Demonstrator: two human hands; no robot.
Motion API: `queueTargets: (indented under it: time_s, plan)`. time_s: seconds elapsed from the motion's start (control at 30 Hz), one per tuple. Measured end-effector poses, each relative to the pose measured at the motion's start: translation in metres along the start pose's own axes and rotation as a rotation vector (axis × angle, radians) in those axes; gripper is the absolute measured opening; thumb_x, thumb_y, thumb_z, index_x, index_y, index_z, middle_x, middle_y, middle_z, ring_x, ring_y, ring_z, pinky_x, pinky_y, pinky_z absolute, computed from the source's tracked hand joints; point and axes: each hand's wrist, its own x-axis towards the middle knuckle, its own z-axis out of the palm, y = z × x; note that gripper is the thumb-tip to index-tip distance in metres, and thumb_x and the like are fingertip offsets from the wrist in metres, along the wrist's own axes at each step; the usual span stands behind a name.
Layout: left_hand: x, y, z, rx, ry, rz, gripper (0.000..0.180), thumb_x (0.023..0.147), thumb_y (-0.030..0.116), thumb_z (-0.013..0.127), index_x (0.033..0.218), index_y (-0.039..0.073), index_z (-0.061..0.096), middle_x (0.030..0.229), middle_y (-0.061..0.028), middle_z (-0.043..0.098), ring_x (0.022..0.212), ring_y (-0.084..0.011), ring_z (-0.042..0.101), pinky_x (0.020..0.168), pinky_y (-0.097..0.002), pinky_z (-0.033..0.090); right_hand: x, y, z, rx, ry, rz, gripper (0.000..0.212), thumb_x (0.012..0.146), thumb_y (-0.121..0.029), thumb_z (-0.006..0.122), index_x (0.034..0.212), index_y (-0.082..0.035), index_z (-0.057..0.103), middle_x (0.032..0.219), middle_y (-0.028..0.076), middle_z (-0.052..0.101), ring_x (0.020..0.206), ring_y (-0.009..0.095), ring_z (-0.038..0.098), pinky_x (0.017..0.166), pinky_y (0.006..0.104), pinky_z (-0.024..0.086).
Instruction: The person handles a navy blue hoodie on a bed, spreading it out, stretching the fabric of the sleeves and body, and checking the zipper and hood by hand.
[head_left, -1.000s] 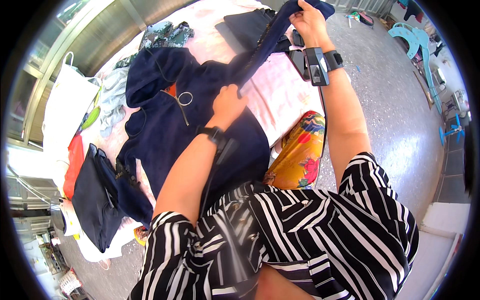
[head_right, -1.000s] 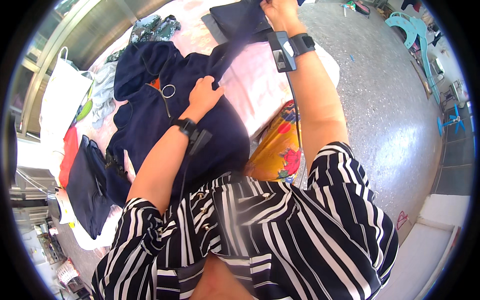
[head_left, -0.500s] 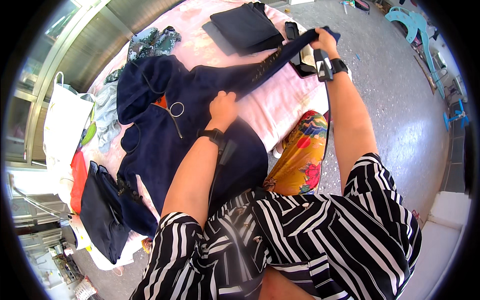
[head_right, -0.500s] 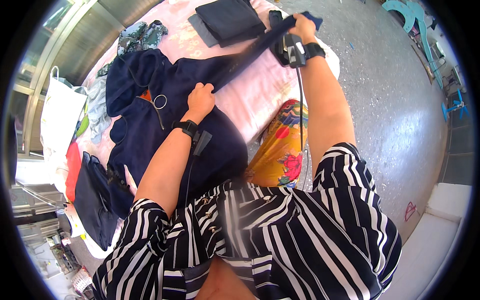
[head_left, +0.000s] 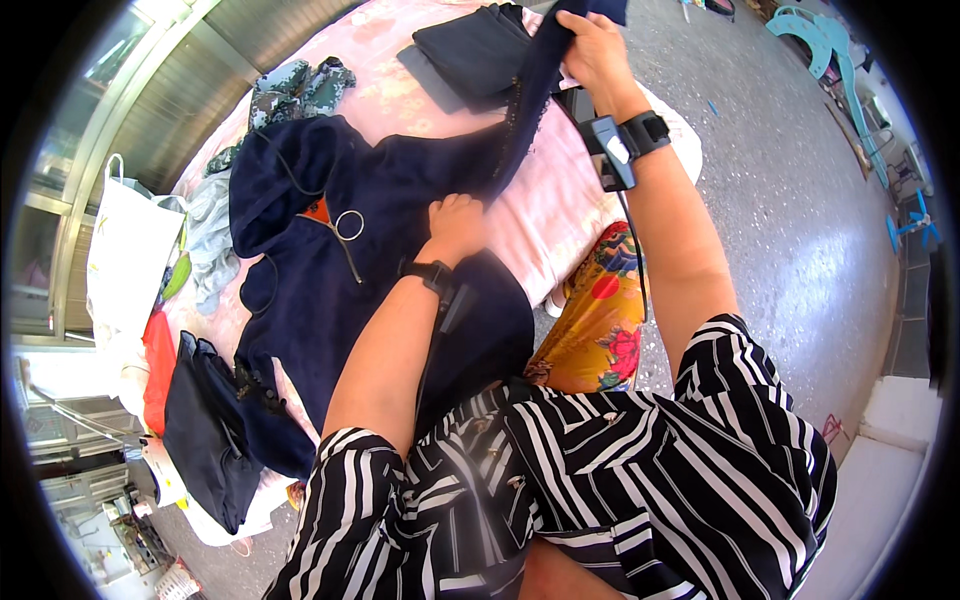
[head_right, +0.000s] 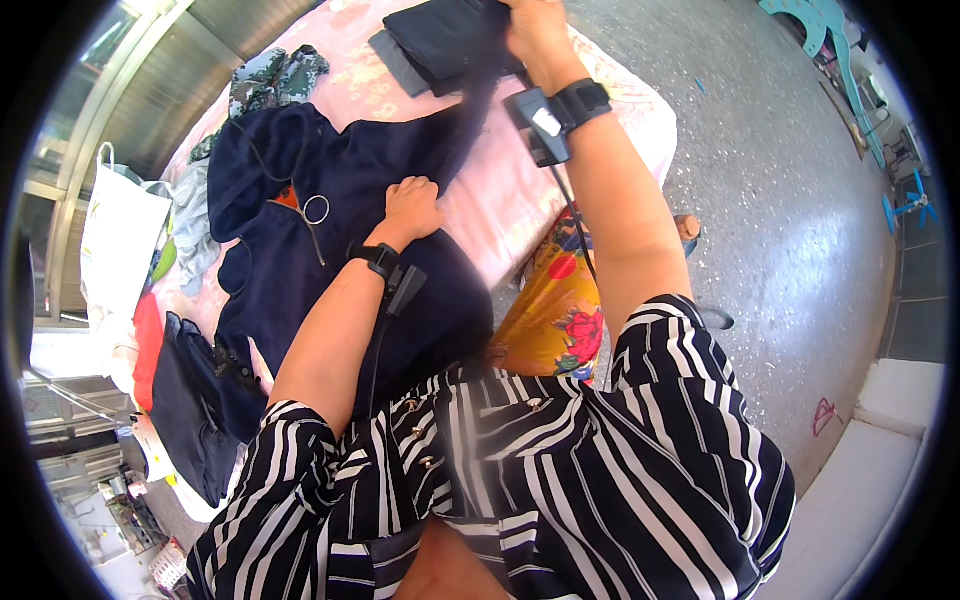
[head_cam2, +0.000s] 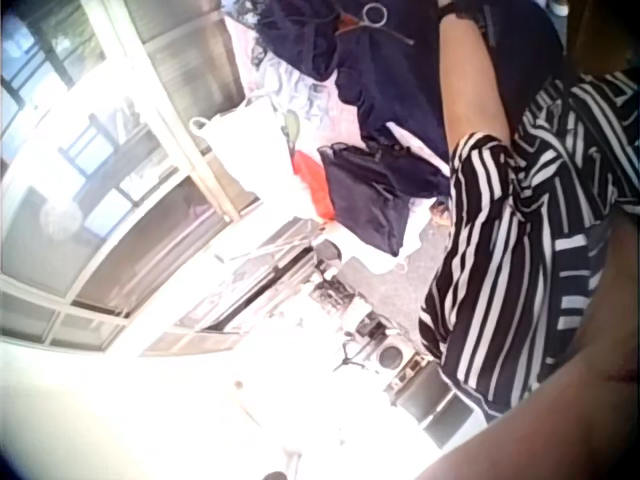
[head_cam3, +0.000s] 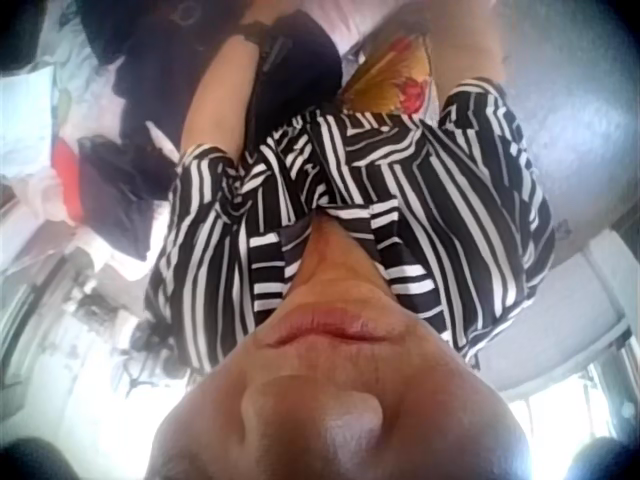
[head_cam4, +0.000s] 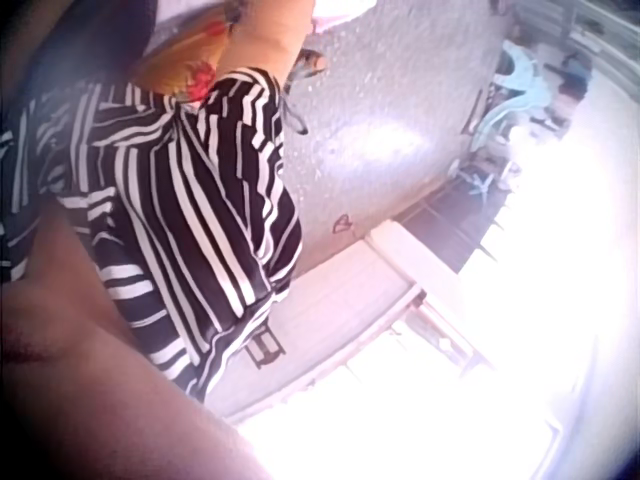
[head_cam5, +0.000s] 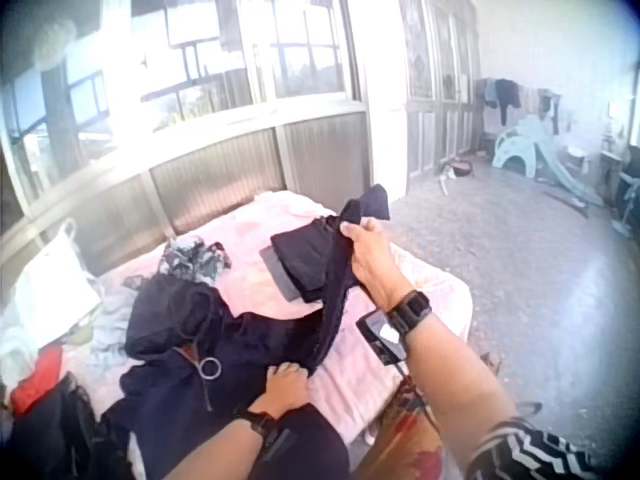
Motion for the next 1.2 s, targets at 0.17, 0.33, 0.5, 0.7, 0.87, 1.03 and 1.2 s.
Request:
queueTargets:
  time_s: [0.17,0.33,0.5,0.7,0.87,1.03,1.2]
  plan:
    - [-0.039,-0.002,-0.011,-0.029,0.241,0.033,0.040,0.065,0.024,0.053,0.102,0.008,0.053,0.111,-0.0116,0.050,0.114,-0.0284,0.036,0.091,-0.0496,0.026,-0.062,0.030,0.127,-0.566,-0.122,-0.145,0.012,0.074,-0.009,0.060,0.079,-0.001,0.052,0.068,0.005,0.054,0.063,0.016,0.053,0.060,0.0261,0.044]
    - [-0.137,0.004,-0.045,-0.945,-0.291,-0.079,0.035,0.067,0.015,0.061,0.099,0.004,0.053,0.098,-0.0105,0.056,0.092,-0.0223,0.053,0.083,-0.0297,0.039,-0.177,0.086,0.191,-0.701,-0.673,-0.398,0.017,0.065,-0.014,0.062,0.074,-0.002,0.054,0.072,0.012,0.051,0.069,0.027,0.052,0.062,0.0346,0.043]
    - [-0.232,-0.033,-0.054,-1.025,-0.732,-0.071,0.032,0.078,0.010,0.056,0.107,-0.001,0.050,0.100,-0.0076,0.055,0.094,-0.0143,0.051,0.082,-0.0260,0.040,-0.311,0.163,0.159,-0.729,-1.293,-0.074,0.013,0.064,-0.013,0.056,0.072,-0.002,0.053,0.072,0.015,0.054,0.072,0.033,0.053,0.061,0.0408,0.043]
    - [-0.248,-0.066,-0.049,-1.504,-0.093,-0.315,0.021,0.083,0.012,0.050,0.101,0.002,0.047,0.081,-0.0071,0.056,0.070,-0.0116,0.053,0.066,-0.0223,0.042,-0.318,0.139,0.134,-0.787,-1.451,0.144,0.018,0.067,-0.017,0.058,0.082,-0.006,0.057,0.080,0.014,0.058,0.079,0.031,0.056,0.066,0.0392,0.045]
    - [-0.216,-0.093,0.012,-1.014,0.540,-0.533,0.021,0.076,0.010,0.055,0.095,0.000,0.053,0.087,-0.0095,0.057,0.077,-0.0200,0.056,0.071,-0.0273,0.044,-0.301,0.113,0.113,-0.820,-1.293,0.167,0.016,0.070,-0.014,0.056,0.082,-0.003,0.056,0.081,0.014,0.055,0.081,0.032,0.052,0.070,0.0398,0.042]
    - [-0.211,-0.072,0.029,-0.233,0.601,-0.262,0.026,0.067,0.012,0.057,0.091,0.004,0.057,0.100,-0.0145,0.053,0.096,-0.0307,0.049,0.082,-0.0388,0.038,-0.252,0.108,0.107,-0.949,-0.756,-0.281,0.013,0.071,-0.011,0.055,0.078,-0.001,0.055,0.077,0.015,0.055,0.079,0.032,0.051,0.070,0.0400,0.041]
    - [-0.213,-0.066,0.032,-0.209,0.551,-0.252,0.023,0.070,0.012,0.055,0.091,0.005,0.059,0.101,-0.0112,0.054,0.097,-0.0281,0.048,0.084,-0.0379,0.037,-0.223,0.136,0.070,-1.209,-0.813,-0.203,0.021,0.070,-0.012,0.057,0.088,-0.001,0.055,0.091,0.013,0.055,0.089,0.030,0.050,0.079,0.0365,0.040]
